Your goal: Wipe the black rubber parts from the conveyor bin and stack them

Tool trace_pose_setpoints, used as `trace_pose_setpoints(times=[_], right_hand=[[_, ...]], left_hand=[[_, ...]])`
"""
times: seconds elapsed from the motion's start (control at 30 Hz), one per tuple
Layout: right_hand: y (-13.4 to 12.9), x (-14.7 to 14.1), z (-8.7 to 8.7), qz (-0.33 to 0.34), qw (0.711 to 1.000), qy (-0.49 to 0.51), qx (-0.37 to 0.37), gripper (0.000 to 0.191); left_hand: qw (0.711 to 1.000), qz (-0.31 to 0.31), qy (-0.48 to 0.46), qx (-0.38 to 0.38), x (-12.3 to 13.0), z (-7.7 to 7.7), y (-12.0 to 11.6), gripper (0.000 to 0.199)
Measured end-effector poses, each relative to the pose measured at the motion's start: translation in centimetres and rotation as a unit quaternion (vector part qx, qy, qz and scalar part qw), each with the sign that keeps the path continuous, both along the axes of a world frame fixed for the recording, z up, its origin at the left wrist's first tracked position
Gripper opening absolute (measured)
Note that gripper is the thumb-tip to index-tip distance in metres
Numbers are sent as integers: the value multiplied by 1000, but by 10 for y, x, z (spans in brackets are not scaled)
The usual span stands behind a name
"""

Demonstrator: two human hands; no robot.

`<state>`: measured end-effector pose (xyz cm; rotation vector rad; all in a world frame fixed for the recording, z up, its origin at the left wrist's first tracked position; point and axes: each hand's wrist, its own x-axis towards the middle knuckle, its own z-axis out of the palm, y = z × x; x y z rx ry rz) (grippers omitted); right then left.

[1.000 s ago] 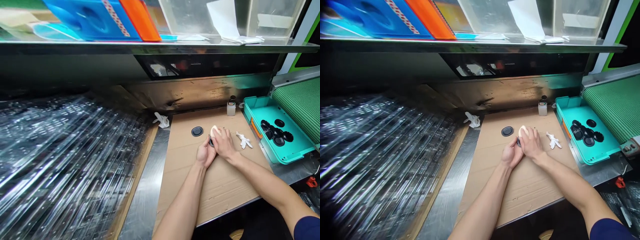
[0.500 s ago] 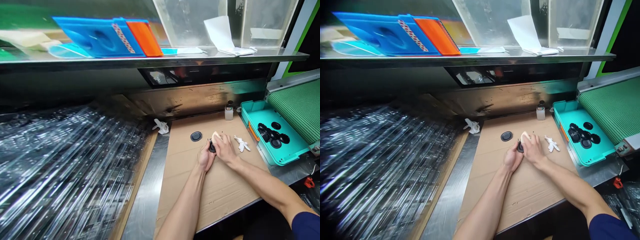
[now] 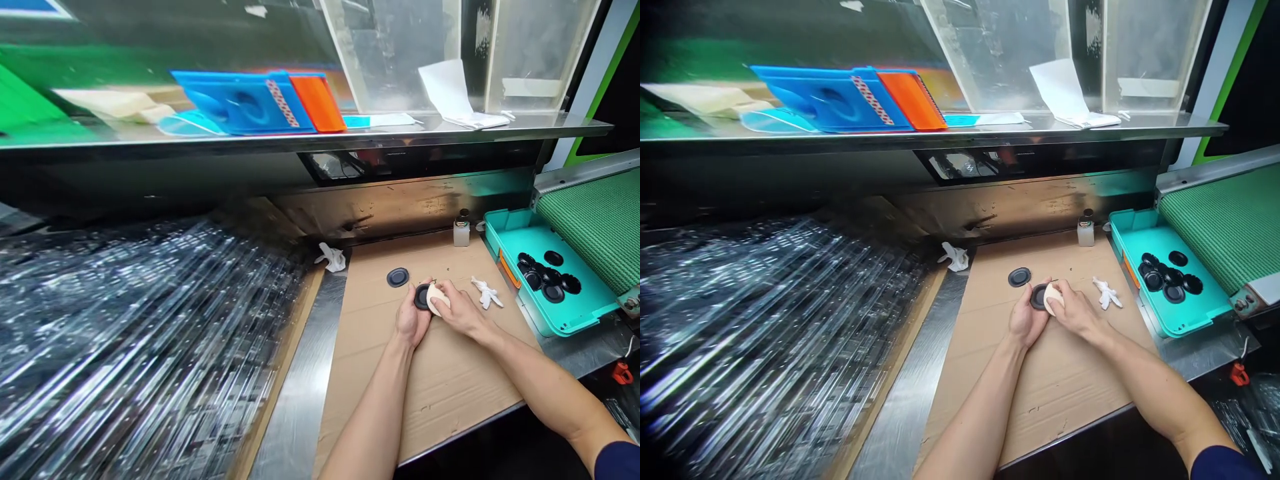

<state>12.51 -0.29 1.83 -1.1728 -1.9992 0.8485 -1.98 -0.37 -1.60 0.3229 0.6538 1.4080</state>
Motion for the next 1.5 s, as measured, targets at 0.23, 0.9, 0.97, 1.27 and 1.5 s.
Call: trace_pose_setpoints(times=[0.23, 0.9, 0.97, 1.27, 1.5], right_hand=[[13, -1, -7, 58, 994, 51, -74, 20], [7, -20, 5, -88, 956, -276, 39, 31], [6, -15, 7, -61, 961, -267, 29, 30], [15, 2, -1, 21, 998, -62, -3, 19], [9, 0, 6, -83, 981, -178, 5, 29]], left_hand=[[999, -12, 37, -10, 1, -9, -2, 42], [999, 23, 20, -25, 5, -9, -2, 34], [999, 15, 24, -32, 3, -8, -2, 38], [997, 18, 77, -11, 3, -13, -1, 36], [998, 9, 56, -22, 2, -11, -2, 39]])
